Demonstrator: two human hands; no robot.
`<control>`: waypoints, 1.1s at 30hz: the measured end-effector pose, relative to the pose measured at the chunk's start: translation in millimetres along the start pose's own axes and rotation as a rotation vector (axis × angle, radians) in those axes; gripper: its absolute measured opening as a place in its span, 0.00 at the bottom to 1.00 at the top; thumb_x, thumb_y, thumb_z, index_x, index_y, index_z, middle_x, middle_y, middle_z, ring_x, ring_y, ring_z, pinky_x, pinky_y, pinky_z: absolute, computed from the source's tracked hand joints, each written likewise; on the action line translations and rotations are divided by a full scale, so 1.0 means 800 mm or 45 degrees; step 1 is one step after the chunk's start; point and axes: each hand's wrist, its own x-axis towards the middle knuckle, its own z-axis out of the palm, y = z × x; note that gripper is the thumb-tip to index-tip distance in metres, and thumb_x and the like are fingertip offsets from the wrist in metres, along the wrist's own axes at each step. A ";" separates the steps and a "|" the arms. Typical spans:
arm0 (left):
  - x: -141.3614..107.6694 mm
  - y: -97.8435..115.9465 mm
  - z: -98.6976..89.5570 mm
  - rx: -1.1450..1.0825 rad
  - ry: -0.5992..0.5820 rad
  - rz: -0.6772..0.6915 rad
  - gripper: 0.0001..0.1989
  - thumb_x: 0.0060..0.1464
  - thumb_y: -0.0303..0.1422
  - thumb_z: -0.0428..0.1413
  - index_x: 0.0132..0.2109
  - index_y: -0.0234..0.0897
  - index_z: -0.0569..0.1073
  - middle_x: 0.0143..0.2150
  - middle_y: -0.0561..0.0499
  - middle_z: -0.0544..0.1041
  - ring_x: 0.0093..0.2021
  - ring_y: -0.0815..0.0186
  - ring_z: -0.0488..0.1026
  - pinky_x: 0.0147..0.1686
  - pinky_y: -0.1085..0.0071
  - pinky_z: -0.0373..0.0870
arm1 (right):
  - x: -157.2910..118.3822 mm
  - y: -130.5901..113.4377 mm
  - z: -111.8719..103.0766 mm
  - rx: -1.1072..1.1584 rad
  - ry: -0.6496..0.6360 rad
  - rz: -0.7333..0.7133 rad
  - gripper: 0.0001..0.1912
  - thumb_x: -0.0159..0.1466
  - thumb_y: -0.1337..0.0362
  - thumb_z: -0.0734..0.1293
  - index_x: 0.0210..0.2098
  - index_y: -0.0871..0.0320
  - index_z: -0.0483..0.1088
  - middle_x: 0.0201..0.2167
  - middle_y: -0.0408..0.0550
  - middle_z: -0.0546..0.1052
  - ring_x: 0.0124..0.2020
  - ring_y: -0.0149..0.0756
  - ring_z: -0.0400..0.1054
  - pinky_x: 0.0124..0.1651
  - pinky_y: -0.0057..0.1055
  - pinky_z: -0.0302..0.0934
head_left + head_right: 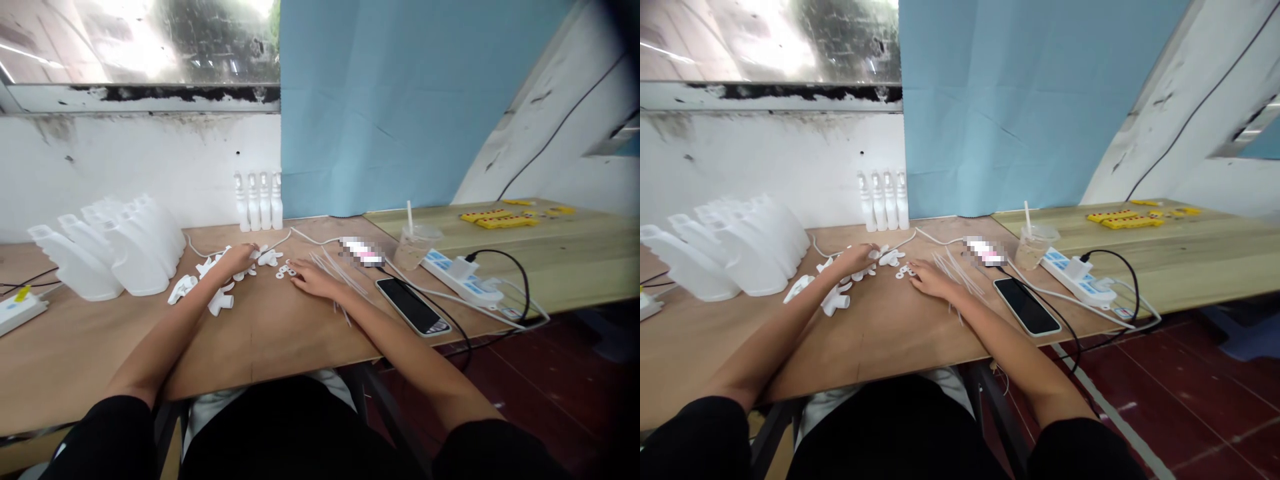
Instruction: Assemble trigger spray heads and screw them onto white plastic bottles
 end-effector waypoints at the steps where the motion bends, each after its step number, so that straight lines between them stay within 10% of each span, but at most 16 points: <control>1: -0.006 0.002 -0.006 -0.025 0.047 0.028 0.19 0.59 0.36 0.50 0.55 0.37 0.69 0.53 0.42 0.75 0.52 0.55 0.72 0.50 0.65 0.67 | -0.001 0.001 0.002 0.005 0.017 0.019 0.25 0.64 0.67 0.62 0.60 0.62 0.64 0.60 0.62 0.67 0.61 0.49 0.62 0.61 0.48 0.58; 7: -0.056 0.033 -0.016 -0.519 0.383 0.290 0.19 0.58 0.40 0.52 0.54 0.37 0.71 0.53 0.46 0.75 0.48 0.59 0.73 0.48 0.65 0.69 | 0.001 0.002 0.001 0.042 0.205 0.067 0.29 0.65 0.67 0.60 0.65 0.57 0.57 0.64 0.58 0.63 0.64 0.48 0.58 0.63 0.49 0.56; 13: -0.094 0.057 0.033 -0.880 0.164 0.289 0.18 0.56 0.37 0.55 0.53 0.39 0.71 0.49 0.48 0.76 0.45 0.61 0.74 0.47 0.66 0.70 | 0.002 -0.020 -0.017 0.052 0.390 -0.140 0.27 0.68 0.67 0.57 0.66 0.53 0.56 0.61 0.55 0.66 0.62 0.44 0.60 0.62 0.49 0.57; 21: -0.084 0.045 0.061 -1.266 0.062 0.266 0.25 0.51 0.34 0.60 0.54 0.37 0.62 0.42 0.48 0.77 0.41 0.63 0.77 0.44 0.64 0.73 | 0.001 -0.061 -0.014 0.041 0.202 -0.566 0.24 0.65 0.68 0.61 0.61 0.53 0.63 0.55 0.52 0.73 0.55 0.44 0.65 0.57 0.48 0.60; 33: -0.091 0.046 0.046 -0.925 0.075 0.277 0.15 0.54 0.37 0.57 0.46 0.39 0.64 0.40 0.50 0.77 0.38 0.63 0.76 0.39 0.68 0.73 | 0.000 -0.059 -0.009 0.155 0.117 -0.422 0.20 0.65 0.67 0.61 0.56 0.53 0.67 0.55 0.52 0.73 0.57 0.45 0.63 0.59 0.49 0.57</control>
